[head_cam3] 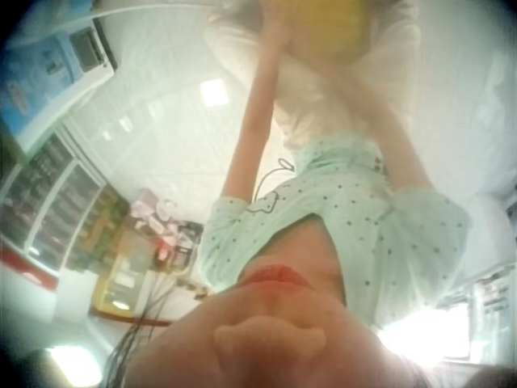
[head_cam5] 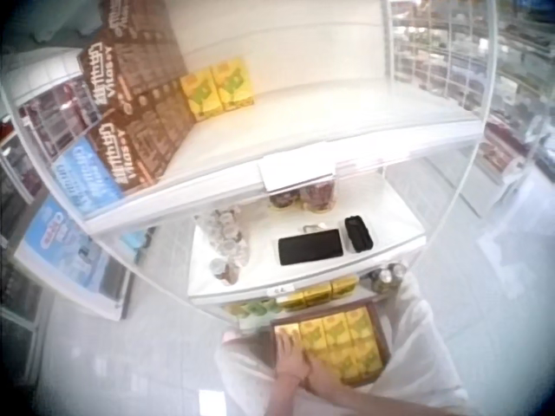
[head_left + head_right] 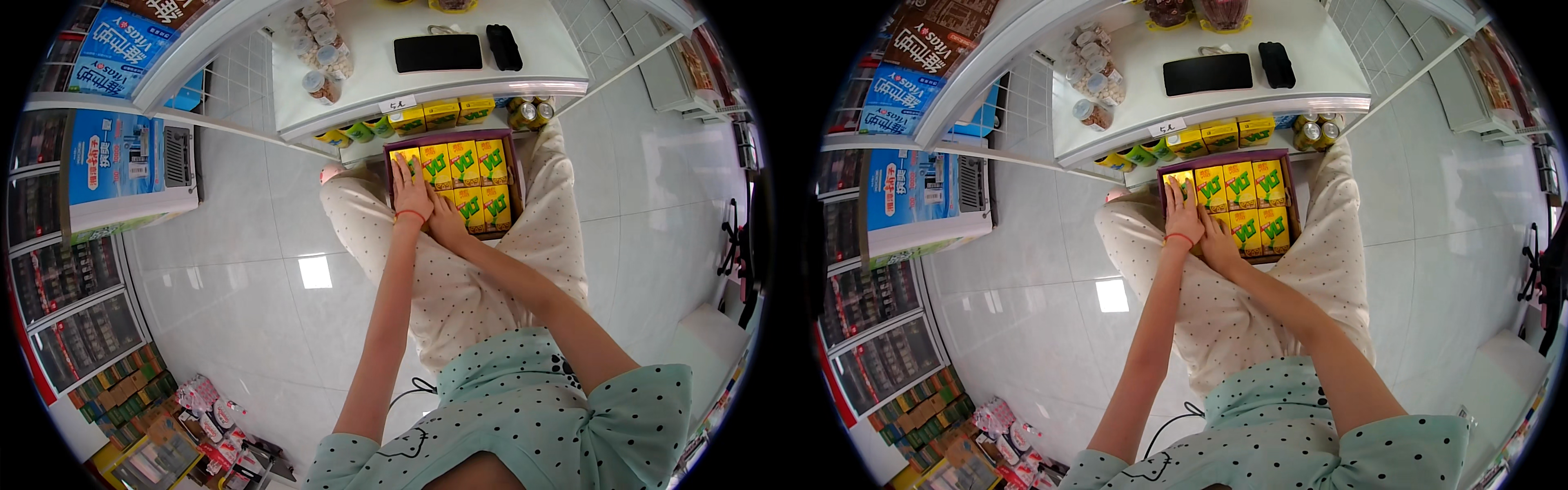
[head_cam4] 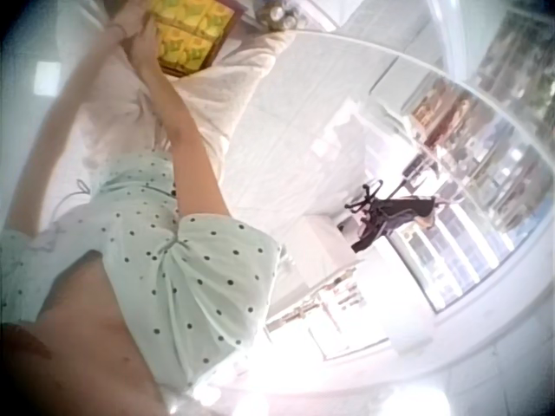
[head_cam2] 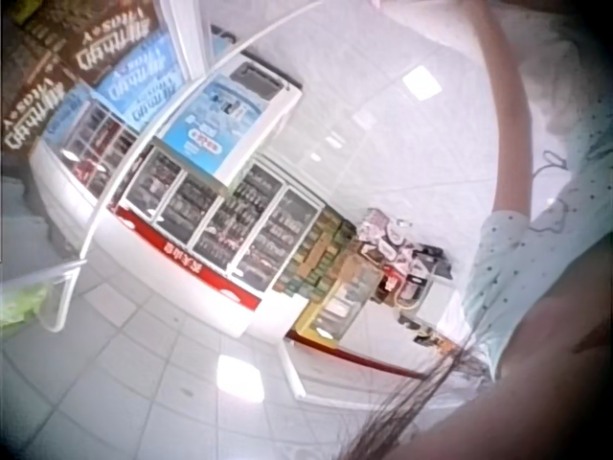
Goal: The person sits on the floor of a store aisle and restocks a shelf with small yellow and brown boxes. They repeatedly pick up boxes from a purple crate on their lap and place them onto the shelf above.
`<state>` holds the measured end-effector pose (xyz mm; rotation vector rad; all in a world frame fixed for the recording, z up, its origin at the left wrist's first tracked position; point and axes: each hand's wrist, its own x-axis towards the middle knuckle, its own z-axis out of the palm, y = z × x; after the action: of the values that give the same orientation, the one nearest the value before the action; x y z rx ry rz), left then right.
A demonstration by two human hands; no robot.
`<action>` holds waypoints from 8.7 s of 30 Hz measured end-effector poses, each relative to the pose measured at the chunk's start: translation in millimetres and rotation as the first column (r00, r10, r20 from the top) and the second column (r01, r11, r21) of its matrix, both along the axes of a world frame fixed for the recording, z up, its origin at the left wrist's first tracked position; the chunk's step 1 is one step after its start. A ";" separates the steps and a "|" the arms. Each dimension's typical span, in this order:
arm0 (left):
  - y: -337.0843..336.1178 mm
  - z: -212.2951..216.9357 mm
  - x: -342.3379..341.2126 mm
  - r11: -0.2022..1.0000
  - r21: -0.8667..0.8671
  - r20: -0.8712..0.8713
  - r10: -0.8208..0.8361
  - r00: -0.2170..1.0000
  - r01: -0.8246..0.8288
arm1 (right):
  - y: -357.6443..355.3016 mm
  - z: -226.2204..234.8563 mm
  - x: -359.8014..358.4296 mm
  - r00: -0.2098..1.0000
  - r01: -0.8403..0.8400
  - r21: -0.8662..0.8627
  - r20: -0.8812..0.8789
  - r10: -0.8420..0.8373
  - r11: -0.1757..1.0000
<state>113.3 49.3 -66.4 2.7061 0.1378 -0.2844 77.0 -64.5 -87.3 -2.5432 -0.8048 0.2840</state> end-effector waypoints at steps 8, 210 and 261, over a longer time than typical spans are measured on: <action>-2.5 -10.0 6.9 0.995 0.093 -0.130 -0.016 0.991 0.029 | -4.2 2.3 -4.0 0.995 -0.009 -0.155 0.094 0.024 0.988; -38.5 25.2 3.4 0.861 -0.458 -0.475 -0.449 0.757 0.223 | -132.8 42.4 42.6 0.930 0.335 -0.184 -0.091 -0.355 0.924; -44.3 17.5 3.4 0.932 -0.346 -0.416 -0.255 0.873 0.107 | -117.3 78.4 6.6 0.980 -0.086 -0.322 -0.198 0.022 0.943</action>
<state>116.8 5.0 -48.9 2.2905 -0.0336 -0.9201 83.6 -181.8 -8.9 -2.7452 -0.8094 0.7263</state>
